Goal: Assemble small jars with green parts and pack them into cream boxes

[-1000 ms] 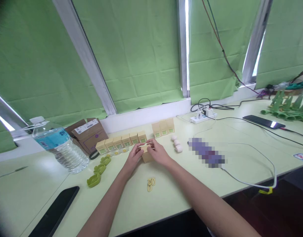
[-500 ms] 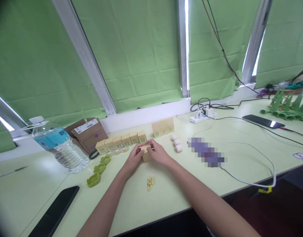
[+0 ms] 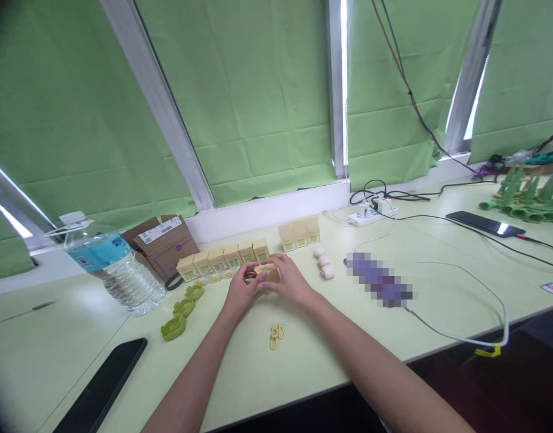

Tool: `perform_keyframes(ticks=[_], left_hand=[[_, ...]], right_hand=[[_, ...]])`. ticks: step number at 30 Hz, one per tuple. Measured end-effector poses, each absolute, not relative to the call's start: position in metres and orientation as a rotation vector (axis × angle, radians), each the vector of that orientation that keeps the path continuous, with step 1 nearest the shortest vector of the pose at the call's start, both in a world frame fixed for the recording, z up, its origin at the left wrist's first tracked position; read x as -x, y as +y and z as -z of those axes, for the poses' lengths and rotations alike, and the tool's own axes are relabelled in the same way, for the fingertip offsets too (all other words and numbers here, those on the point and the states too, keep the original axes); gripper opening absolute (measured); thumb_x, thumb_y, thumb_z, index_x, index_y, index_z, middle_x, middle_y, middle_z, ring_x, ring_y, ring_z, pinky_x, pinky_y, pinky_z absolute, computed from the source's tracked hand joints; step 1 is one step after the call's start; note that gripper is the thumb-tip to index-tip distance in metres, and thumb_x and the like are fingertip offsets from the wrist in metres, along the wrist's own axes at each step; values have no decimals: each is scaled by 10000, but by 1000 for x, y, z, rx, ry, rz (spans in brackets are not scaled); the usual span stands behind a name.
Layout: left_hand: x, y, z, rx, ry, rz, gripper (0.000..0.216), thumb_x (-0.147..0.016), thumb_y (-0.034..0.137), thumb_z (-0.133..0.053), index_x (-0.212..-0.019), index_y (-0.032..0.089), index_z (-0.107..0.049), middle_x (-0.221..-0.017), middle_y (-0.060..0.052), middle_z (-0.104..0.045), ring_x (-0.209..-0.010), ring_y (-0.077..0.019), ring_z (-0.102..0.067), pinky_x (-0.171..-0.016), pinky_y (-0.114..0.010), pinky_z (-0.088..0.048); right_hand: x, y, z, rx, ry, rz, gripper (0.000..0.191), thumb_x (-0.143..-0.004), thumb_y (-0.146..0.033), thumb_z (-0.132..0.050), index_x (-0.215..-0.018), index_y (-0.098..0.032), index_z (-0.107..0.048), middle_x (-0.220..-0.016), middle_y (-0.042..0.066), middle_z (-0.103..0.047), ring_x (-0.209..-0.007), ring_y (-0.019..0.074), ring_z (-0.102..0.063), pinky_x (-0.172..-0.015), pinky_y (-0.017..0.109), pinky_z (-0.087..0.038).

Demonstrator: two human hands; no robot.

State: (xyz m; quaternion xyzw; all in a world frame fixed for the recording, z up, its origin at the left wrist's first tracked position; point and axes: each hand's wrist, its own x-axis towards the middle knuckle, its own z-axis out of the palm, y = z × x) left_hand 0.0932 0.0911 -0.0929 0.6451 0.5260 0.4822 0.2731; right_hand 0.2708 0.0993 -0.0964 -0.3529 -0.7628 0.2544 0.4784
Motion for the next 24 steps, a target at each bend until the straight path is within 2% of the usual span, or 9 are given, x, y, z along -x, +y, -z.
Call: perform_keyframes(ticks=[5, 7, 9, 11, 13, 16, 19, 22, 24], left_hand=[[-91, 92, 93, -1662, 1373, -1323, 415, -878, 573, -571, -1035, 193, -628, -1028, -75, -674, -839, -174, -629, -752, -291, -500], [-90, 92, 95, -1612, 1356, -1328, 433, -915, 550, -521, -1166, 207, -601, -1192, -92, -644, -751, -142, -628, -720, -292, -503], [-90, 93, 98, -1585, 1326, -1303, 490, -923, 511, -521, -1333, 242, -513, -1385, -111, -543, -635, -94, -598, -667, -291, -501], [-91, 92, 100, -1592, 1290, -1239, 544, -925, 470, -529, -1422, 270, -434, -1467, -128, -472, -572, -63, -574, -654, -292, -503], [-93, 91, 101, -1626, 1280, -1163, 562, -916, 427, -551, -1439, 265, -424, -1429, -136, -506, -576, -62, -587, -672, -291, -507], [-96, 87, 99, -1712, 1321, -1111, 571, -882, 382, -600, -1416, 250, -448, -1276, -110, -598, -608, -81, -596, -651, -269, -491], [-97, 82, 95, -1864, 1382, -1100, 552, -873, 365, -608, -1402, 271, -478, -1158, -66, -607, -636, -96, -573, -660, -271, -488], [-97, 82, 93, -2088, 1439, -1047, 467, -888, 350, -599, -1349, 293, -559, -1149, -63, -579, -723, -130, -585, -764, -318, -508], [-99, 86, 91, -2226, 1482, -1030, 397, -899, 342, -596, -1291, 282, -604, -1228, -83, -553, -816, -165, -615, -822, -352, -507]], right_hand=[[-272, 100, 101, 872, -1924, -572, 491, -833, -219, -687, -1305, -272, -562, -1295, 93, -553, -1284, 257, -492, -1112, 461, -394], [-274, 102, 103, 893, -1893, -545, 502, -836, -143, -625, -1316, -262, -542, -1300, 93, -546, -1271, 249, -500, -1116, 453, -393], [-276, 105, 104, 939, -1849, -516, 515, -823, -80, -568, -1308, -253, -544, -1301, 94, -536, -1267, 243, -499, -1124, 450, -384], [-277, 108, 105, 999, -1802, -493, 512, -812, -51, -525, -1284, -245, -560, -1282, 95, -535, -1259, 243, -498, -1116, 452, -386], [-277, 110, 106, 1054, -1753, -493, 484, -808, -57, -509, -1250, -240, -578, -1251, 95, -538, -1212, 244, -522, -1072, 450, -423], [-277, 111, 107, 1095, -1680, -532, 402, -825, -110, -499, -1194, -239, -595, -1179, 86, -549, -1023, 219, -592, -942, 424, -499], [-276, 109, 103, 1072, -1638, -568, 329, -844, -154, -479, -1141, -230, -599, -1098, 70, -570, -865, 188, -601, -847, 396, -521], [-275, 105, 95, 981, -1581, -557, 270, -850, -178, -474, -1083, -221, -603, -1071, 67, -598, -902, 195, -596, -845, 375, -512], [-276, 102, 89, 921, -1506, -552, 235, -861, -198, -467, -1050, -218, -605, -1071, 68, -619, -950, 202, -591, -855, 363, -504]])
